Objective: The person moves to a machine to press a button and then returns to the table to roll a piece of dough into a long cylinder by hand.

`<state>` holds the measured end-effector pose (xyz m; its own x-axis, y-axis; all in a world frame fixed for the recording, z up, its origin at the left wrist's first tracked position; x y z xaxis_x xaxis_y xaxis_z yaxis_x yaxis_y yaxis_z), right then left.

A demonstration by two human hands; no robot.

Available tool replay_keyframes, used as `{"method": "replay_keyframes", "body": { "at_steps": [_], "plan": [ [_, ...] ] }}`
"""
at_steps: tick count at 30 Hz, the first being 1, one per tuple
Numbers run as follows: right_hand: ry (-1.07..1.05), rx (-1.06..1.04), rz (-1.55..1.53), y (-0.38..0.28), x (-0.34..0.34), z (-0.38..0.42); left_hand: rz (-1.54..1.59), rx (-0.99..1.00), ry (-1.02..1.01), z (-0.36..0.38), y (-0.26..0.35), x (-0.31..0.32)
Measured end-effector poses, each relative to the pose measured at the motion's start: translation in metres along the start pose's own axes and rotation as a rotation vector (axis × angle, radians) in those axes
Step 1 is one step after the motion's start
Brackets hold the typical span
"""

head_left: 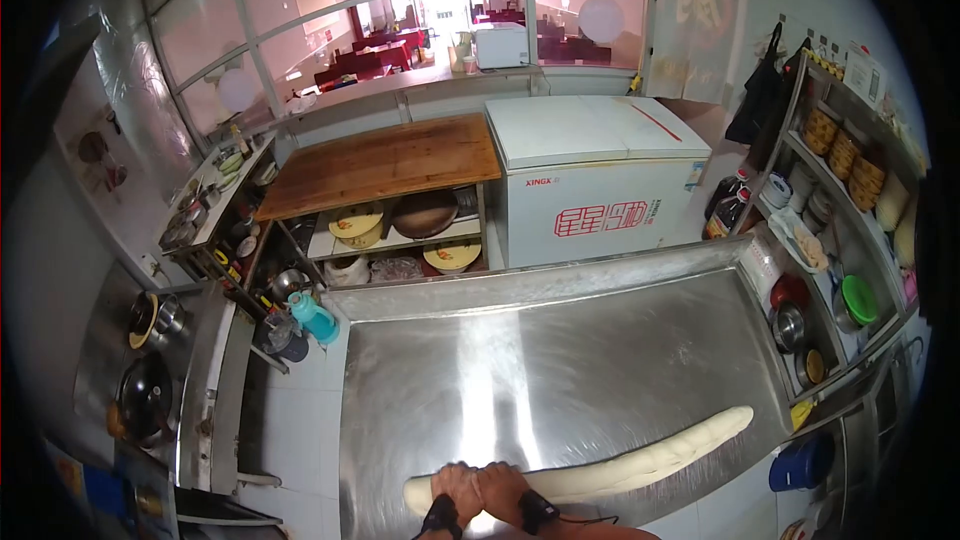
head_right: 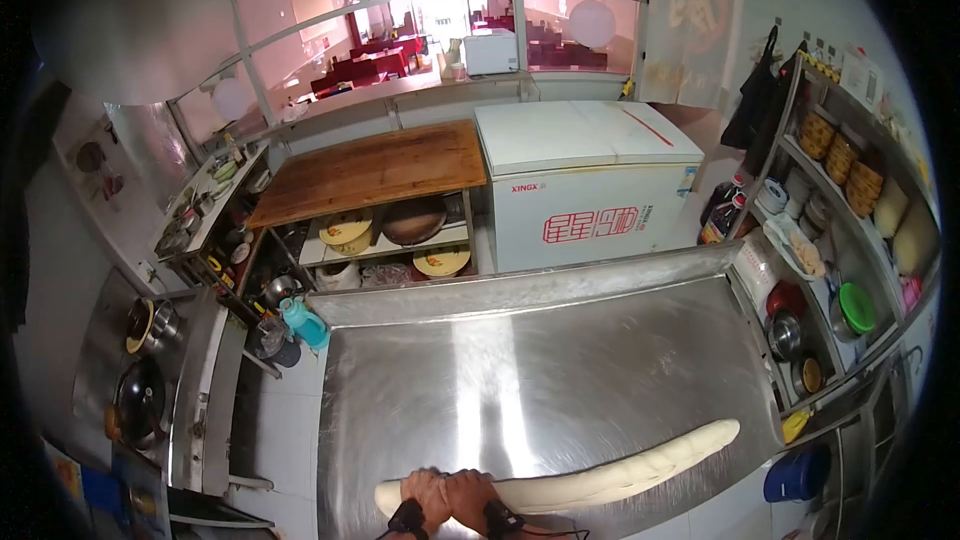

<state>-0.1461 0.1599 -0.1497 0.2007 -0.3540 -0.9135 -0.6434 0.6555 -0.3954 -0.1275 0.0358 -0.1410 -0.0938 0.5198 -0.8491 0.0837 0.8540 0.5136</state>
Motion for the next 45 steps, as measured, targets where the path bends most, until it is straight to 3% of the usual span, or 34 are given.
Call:
{"method": "replay_keyframes", "body": {
  "at_steps": [2,5,9,11,12,15,19,20,22,23,24,26,28,29,30,31,35,37,39,42,44,45],
  "plan": [
    [-0.005,-0.032,0.099,0.019,0.013,-0.02,0.007,0.0,0.014,-0.021,-0.009,0.006],
    [0.001,0.033,0.011,0.036,0.023,-0.032,-0.027,-0.015,-0.141,-0.044,-0.027,0.028],
    [0.037,0.165,-0.093,0.035,0.018,-0.039,0.104,-0.026,-0.107,-0.059,-0.021,0.013],
    [0.012,0.115,-0.094,0.047,0.026,-0.047,0.137,0.01,0.106,-0.059,-0.02,0.011],
    [-0.026,0.076,-0.107,0.045,0.033,-0.042,0.032,0.024,0.066,-0.06,-0.022,0.012],
    [0.174,0.037,0.013,0.013,-0.006,-0.02,-0.215,-0.019,0.013,-0.029,-0.004,-0.006],
    [0.244,-0.054,-0.138,-0.05,-0.036,0.025,-0.039,0.053,0.159,0.088,-0.022,-0.001],
    [0.335,-0.188,-0.138,-0.059,-0.026,0.033,-0.005,0.038,0.164,0.114,-0.025,0.003],
    [-0.112,-0.138,-0.041,-0.068,0.013,0.041,-0.009,-0.025,0.092,0.139,-0.024,0.008],
    [-0.208,-0.142,-0.048,-0.074,-0.011,0.038,-0.036,-0.061,0.025,0.134,-0.021,0.008],
    [0.141,-0.223,-0.002,-0.073,-0.018,0.034,-0.073,-0.096,-0.054,0.12,-0.017,0.004],
    [-0.024,-0.097,0.145,-0.065,-0.02,0.013,-0.136,-0.143,-0.165,0.078,-0.018,-0.005],
    [-0.137,0.077,0.19,-0.048,-0.006,-0.014,-0.036,-0.034,-0.044,0.03,-0.02,-0.024],
    [-0.143,0.09,0.105,-0.039,-0.004,-0.027,-0.05,-0.047,-0.107,0.01,-0.023,-0.031],
    [-0.142,0.104,0.028,-0.03,-0.003,-0.038,0.014,0.002,0.02,-0.001,-0.027,-0.03],
    [-0.245,0.137,0.034,-0.022,0.002,-0.047,-0.02,-0.031,-0.053,-0.014,-0.028,-0.03],
    [-0.173,0.137,0.023,-0.011,0.003,-0.06,-0.072,-0.088,-0.259,-0.048,-0.032,-0.032],
    [-0.136,0.308,-0.014,-0.015,-0.01,-0.068,-0.086,-0.081,-0.285,-0.057,-0.038,-0.027],
    [-0.132,0.295,0.009,-0.011,-0.01,-0.07,-0.107,-0.063,-0.313,-0.062,-0.039,-0.024],
    [-0.089,0.308,0.032,-0.01,0.004,-0.052,-0.227,-0.011,-0.138,-0.043,-0.027,-0.036],
    [0.108,0.017,-0.099,-0.027,-0.008,-0.042,-0.226,0.093,-0.265,-0.021,-0.02,-0.047],
    [0.077,0.04,-0.141,-0.034,-0.007,-0.034,-0.153,0.24,-0.113,0.001,-0.025,-0.051]
  ]
}}
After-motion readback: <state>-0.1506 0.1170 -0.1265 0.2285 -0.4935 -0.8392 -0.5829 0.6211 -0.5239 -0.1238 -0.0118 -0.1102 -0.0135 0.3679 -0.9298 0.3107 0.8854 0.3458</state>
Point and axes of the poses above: each hand's wrist, its own z-axis away from the middle knuckle, its own x-axis out of the palm, y = z × x, the point moved 3 cm from there along -z, towards the middle knuckle, and after that the axes turned 8 degrees about z, right-handed, at the moved point
